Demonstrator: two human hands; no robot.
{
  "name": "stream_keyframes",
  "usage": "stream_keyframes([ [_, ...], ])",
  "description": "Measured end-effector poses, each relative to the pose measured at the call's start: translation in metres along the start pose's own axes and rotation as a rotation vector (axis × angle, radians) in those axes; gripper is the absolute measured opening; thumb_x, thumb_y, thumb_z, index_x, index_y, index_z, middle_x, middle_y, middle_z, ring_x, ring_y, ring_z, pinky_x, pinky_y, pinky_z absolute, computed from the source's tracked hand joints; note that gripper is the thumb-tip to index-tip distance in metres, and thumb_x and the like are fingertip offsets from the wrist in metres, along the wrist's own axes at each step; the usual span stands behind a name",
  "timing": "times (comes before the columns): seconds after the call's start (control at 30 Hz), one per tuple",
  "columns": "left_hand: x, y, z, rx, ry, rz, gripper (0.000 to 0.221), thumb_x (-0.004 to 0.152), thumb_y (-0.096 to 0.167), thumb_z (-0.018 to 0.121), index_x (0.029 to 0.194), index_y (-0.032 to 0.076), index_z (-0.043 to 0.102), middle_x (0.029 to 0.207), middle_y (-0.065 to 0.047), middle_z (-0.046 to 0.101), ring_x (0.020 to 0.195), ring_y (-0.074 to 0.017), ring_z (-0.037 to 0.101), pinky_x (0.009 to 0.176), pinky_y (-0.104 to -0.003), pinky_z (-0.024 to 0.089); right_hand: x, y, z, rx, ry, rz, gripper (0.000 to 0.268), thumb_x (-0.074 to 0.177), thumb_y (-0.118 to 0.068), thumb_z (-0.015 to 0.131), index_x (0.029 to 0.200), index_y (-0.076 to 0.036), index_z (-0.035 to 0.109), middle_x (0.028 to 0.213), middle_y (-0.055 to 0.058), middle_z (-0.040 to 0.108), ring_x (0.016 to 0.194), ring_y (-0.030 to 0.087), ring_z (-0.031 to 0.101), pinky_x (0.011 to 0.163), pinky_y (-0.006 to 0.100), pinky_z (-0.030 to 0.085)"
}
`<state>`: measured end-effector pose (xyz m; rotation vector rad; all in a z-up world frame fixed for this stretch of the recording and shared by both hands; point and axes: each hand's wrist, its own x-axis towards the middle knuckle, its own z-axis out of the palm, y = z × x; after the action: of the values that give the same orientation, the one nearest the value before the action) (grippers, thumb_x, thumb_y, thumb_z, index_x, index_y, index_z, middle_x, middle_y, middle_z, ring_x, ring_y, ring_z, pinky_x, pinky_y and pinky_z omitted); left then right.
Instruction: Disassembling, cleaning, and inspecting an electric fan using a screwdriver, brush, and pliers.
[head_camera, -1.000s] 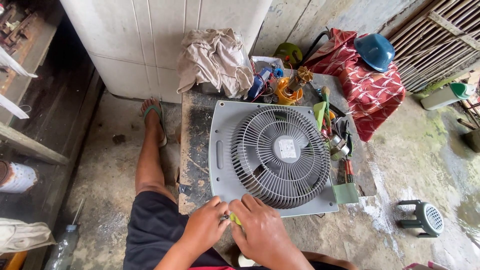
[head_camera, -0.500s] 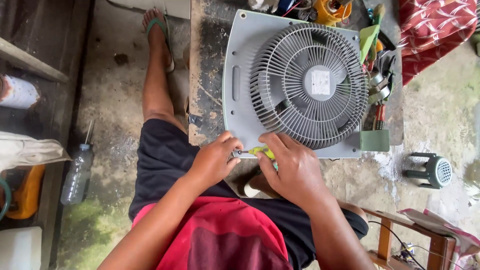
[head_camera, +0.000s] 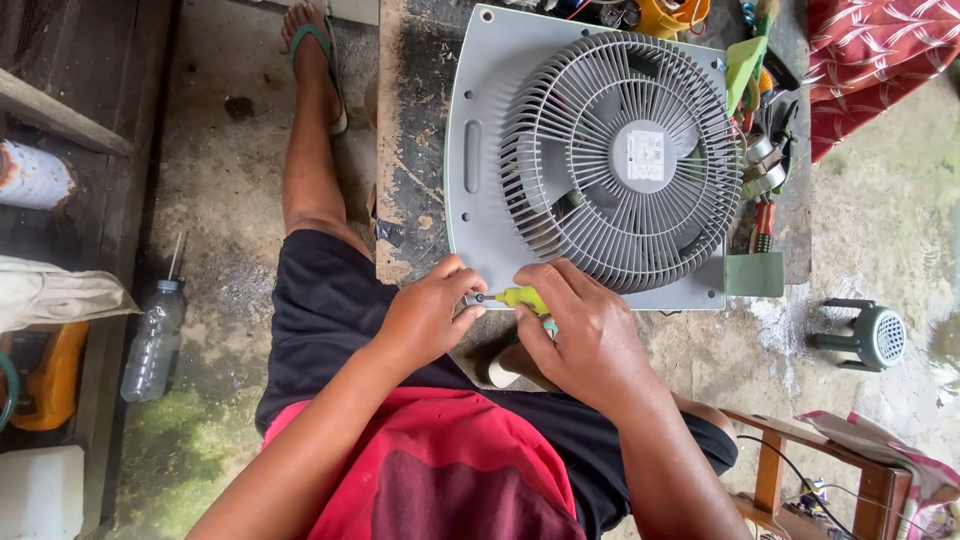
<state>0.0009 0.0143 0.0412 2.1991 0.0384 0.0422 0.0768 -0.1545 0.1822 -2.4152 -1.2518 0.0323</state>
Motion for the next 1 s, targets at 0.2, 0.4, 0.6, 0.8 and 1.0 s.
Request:
stream_keyframes([
  [0.2, -0.001, 0.000, 0.006, 0.045, 0.038, 0.010, 0.019, 0.087, 0.024, 0.075, 0.100, 0.023, 0.062, 0.093, 0.001, 0.058, 0.081, -0.0340, 0.074, 0.068, -0.049, 0.063, -0.001, -0.008, -0.012, 0.113, 0.007, -0.041, 0.025, 0.085, -0.006, 0.066, 0.109, -0.012, 0.066, 0.091, 0.009, 0.064, 0.080, 0.036, 0.071, 0.069, 0.042, 0.060],
  [0.4, -0.002, 0.004, 0.008, 0.102, 0.069, 0.033, 0.010, 0.090, 0.021, 0.071, 0.093, 0.020, 0.062, 0.086, 0.001, 0.055, 0.072, -0.0339, 0.073, 0.062, -0.046, 0.061, -0.012, 0.000, -0.010, 0.180, 0.066, -0.031, 0.023, 0.085, -0.007, 0.066, 0.108, -0.012, 0.067, 0.092, 0.007, 0.064, 0.079, 0.033, 0.071, 0.070, 0.041, 0.059],
  [0.6, 0.003, -0.006, 0.020, 0.240, 0.088, 0.114, 0.019, 0.096, 0.018, 0.069, 0.087, 0.016, 0.052, 0.090, -0.001, 0.048, 0.054, -0.0276, 0.056, 0.043, -0.042, 0.044, -0.032, 0.023, -0.022, 0.357, 0.132, 0.089, 0.028, 0.092, -0.009, 0.069, 0.118, -0.004, 0.062, 0.107, 0.013, 0.070, 0.096, 0.023, 0.069, 0.078, 0.034, 0.055],
  [0.8, 0.042, -0.011, -0.025, -0.222, 0.179, -0.019, 0.005, 0.092, 0.018, 0.063, 0.088, 0.015, 0.063, 0.090, -0.002, 0.062, 0.078, -0.0180, 0.058, 0.069, -0.034, 0.045, -0.063, 0.045, -0.032, 0.566, 0.585, 0.413, 0.031, 0.089, 0.007, 0.073, 0.117, 0.004, 0.060, 0.114, 0.018, 0.067, 0.100, 0.022, 0.069, 0.086, 0.026, 0.059],
  [1.0, 0.168, -0.080, -0.067, -0.216, 0.565, -0.122, 0.007, 0.090, 0.014, 0.068, 0.085, 0.017, 0.065, 0.081, 0.004, 0.069, 0.072, -0.0150, 0.064, 0.067, -0.035, 0.049, -0.108, 0.081, -0.031, 0.482, 0.816, 0.648, 0.023, 0.092, 0.005, 0.070, 0.112, -0.001, 0.060, 0.107, 0.015, 0.068, 0.083, 0.020, 0.067, 0.080, 0.025, 0.061],
])
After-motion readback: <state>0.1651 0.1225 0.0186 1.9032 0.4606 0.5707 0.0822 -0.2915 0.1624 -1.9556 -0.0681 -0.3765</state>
